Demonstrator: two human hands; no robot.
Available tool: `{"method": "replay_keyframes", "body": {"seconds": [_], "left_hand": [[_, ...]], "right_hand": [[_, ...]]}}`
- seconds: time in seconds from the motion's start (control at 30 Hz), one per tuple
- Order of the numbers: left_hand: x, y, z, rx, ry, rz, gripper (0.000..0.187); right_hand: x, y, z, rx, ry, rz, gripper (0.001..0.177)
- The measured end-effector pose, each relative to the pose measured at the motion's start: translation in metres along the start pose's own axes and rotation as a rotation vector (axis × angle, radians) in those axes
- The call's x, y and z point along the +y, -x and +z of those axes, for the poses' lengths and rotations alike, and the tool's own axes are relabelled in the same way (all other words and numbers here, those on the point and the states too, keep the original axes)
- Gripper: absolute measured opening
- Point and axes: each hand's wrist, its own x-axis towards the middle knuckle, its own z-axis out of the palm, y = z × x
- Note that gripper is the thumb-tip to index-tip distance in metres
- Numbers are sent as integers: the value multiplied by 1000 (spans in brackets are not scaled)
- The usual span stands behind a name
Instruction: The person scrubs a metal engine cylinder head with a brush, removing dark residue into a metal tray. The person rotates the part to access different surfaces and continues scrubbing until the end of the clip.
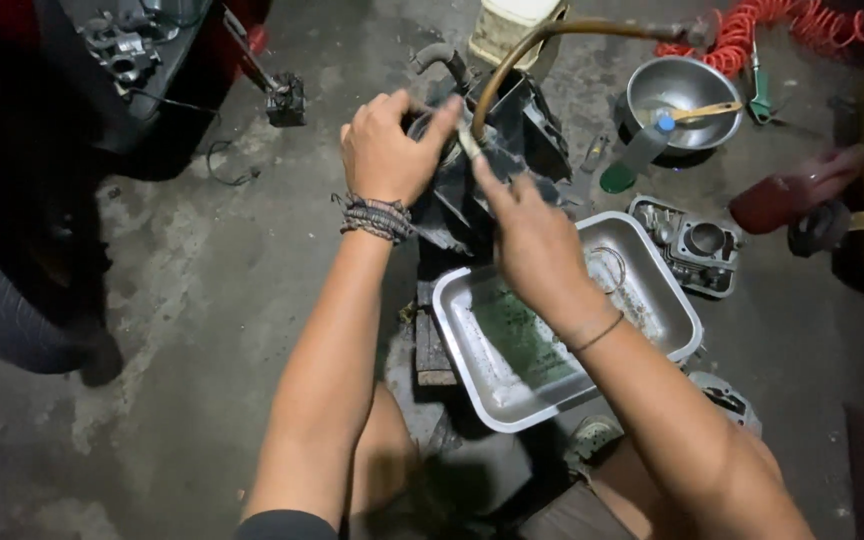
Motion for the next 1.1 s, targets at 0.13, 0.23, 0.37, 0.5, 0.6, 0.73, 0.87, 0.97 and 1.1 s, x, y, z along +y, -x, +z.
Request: {"method": "replay_keyframes", "body": {"seconds": [0.13,0.23,0.37,0.5,0.6,0.73,0.87,0.97,1.1], "left_hand": [[-4,3,1,31,-43,57,65],[-1,1,2,21,-42,85,67],[0,2,8,40,-95,171,72],[1,2,12,14,-141,236,75],[14,6,18,-2,-173,259,78],[21,4,22,16,-166,261,69],[15,9,22,68,-151,296,67],[21,6,24,80,-145,322,68],[21,6,26,111,-174,311,70]], "right_hand": [[15,12,-32,-49,97,-29,82],[22,10,-51,-37,89,34,63],[50,16,-37,-73,94,-35,55],[57,33,-64,-98,388,22,42],[31,40,-68,-94,348,27,37],[52,52,-44,-173,401,-24,49],[40,52,-67,-263,280,149,45],[34,51,-68,-295,187,210,46],[45,55,-61,-237,234,180,48]]}}
